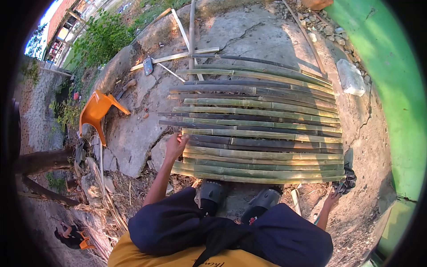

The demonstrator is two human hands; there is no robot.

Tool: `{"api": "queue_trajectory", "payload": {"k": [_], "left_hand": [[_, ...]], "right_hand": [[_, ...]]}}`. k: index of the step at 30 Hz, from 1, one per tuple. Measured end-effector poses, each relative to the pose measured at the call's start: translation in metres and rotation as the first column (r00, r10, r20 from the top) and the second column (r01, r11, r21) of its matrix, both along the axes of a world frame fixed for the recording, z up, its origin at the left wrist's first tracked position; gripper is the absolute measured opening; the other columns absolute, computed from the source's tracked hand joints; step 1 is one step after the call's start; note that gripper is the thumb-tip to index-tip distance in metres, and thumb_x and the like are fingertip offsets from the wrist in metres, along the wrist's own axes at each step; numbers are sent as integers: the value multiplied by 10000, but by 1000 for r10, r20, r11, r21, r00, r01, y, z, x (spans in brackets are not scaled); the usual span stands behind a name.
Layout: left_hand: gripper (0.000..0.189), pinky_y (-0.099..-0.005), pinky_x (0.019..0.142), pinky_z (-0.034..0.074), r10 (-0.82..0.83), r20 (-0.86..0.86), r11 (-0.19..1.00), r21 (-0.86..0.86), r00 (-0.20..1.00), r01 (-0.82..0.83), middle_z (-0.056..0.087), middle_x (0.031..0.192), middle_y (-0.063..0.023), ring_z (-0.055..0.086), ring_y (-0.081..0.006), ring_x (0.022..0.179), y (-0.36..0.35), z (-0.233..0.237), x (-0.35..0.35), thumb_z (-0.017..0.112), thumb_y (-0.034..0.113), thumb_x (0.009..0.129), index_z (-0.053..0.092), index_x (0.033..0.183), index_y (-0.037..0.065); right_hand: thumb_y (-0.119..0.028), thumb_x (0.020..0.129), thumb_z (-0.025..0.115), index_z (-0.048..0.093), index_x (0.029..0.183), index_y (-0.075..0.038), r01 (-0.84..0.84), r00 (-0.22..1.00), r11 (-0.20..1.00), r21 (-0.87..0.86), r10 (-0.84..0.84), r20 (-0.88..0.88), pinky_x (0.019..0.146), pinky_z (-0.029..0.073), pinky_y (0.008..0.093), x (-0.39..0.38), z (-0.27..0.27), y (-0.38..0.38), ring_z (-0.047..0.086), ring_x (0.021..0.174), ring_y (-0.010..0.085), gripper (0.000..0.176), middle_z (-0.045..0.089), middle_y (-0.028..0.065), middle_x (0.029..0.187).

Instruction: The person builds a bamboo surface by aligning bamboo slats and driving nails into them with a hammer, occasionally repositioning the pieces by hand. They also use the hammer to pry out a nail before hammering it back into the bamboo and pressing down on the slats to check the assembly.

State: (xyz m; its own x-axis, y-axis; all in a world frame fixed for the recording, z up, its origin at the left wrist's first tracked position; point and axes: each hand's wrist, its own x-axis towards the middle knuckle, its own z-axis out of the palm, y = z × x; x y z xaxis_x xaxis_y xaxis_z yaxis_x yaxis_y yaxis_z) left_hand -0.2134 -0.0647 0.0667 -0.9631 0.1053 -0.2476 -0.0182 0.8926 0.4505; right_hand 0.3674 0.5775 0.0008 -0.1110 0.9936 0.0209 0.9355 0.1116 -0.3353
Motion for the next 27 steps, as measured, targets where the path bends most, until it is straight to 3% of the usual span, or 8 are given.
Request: {"api": "queue_trajectory", "payload": {"k": [2,6,11,14,19,22,25,27], "left_hand": [[668,-438,840,552,75,122,973,209,990,-99,730,988,-179,708,-297,909,-4,-11,-7,732,572,942,671,1194,-43],[620,-417,819,560,89,158,952,278,983,-131,736,962,-170,713,-281,891,-9,-18,-14,723,533,957,682,1151,-54],[569,-421,834,560,115,130,960,242,985,-143,742,971,-174,718,-287,904,-3,-8,-7,723,496,953,690,1103,-52],[553,-422,837,558,123,144,957,244,982,-155,741,971,-180,718,-293,914,-5,-3,-10,724,484,948,696,1098,-48],[556,-428,840,557,100,140,960,248,985,-133,735,970,-187,714,-304,918,-8,-10,-11,731,473,940,703,1132,-48],[530,-384,823,555,83,132,969,220,988,-111,736,975,-152,692,-231,882,-5,-14,-10,730,456,969,705,1127,-49],[554,-444,856,547,79,172,958,259,982,-122,701,1036,-202,695,-326,961,-5,-5,-1,756,408,934,658,1200,-68],[590,-454,890,532,69,-59,963,265,996,-51,647,1139,-229,658,-368,1052,-1,0,20,781,345,926,575,1278,-81]], "right_hand": [[-271,984,673,642,1289,-6,-46,998,999,28,45,38,780,555,508,4,-12,4,710,919,437,405,730,239,1068],[-287,989,681,648,1232,-19,-96,995,990,104,91,50,792,552,495,1,-12,4,704,942,426,363,722,229,1090],[-297,992,680,659,1220,6,-91,994,996,23,89,61,797,548,477,2,-7,16,697,933,414,380,713,239,1085],[-296,993,671,668,1183,32,-127,990,992,-17,126,-66,782,545,474,6,-2,14,698,897,398,379,716,250,1067],[-281,989,657,665,1101,40,-119,991,988,97,123,-42,773,542,476,-1,4,5,702,881,393,340,723,249,1020],[-279,989,656,666,1101,38,-114,992,989,97,118,-33,771,542,476,3,6,3,702,878,396,336,723,249,1014],[-278,988,655,667,1100,35,-119,992,988,95,122,-27,769,542,476,2,8,3,701,876,399,333,723,250,1009],[-276,987,654,667,1100,34,-125,992,987,99,127,-17,768,542,477,0,8,2,701,874,401,330,723,250,1005]]}}
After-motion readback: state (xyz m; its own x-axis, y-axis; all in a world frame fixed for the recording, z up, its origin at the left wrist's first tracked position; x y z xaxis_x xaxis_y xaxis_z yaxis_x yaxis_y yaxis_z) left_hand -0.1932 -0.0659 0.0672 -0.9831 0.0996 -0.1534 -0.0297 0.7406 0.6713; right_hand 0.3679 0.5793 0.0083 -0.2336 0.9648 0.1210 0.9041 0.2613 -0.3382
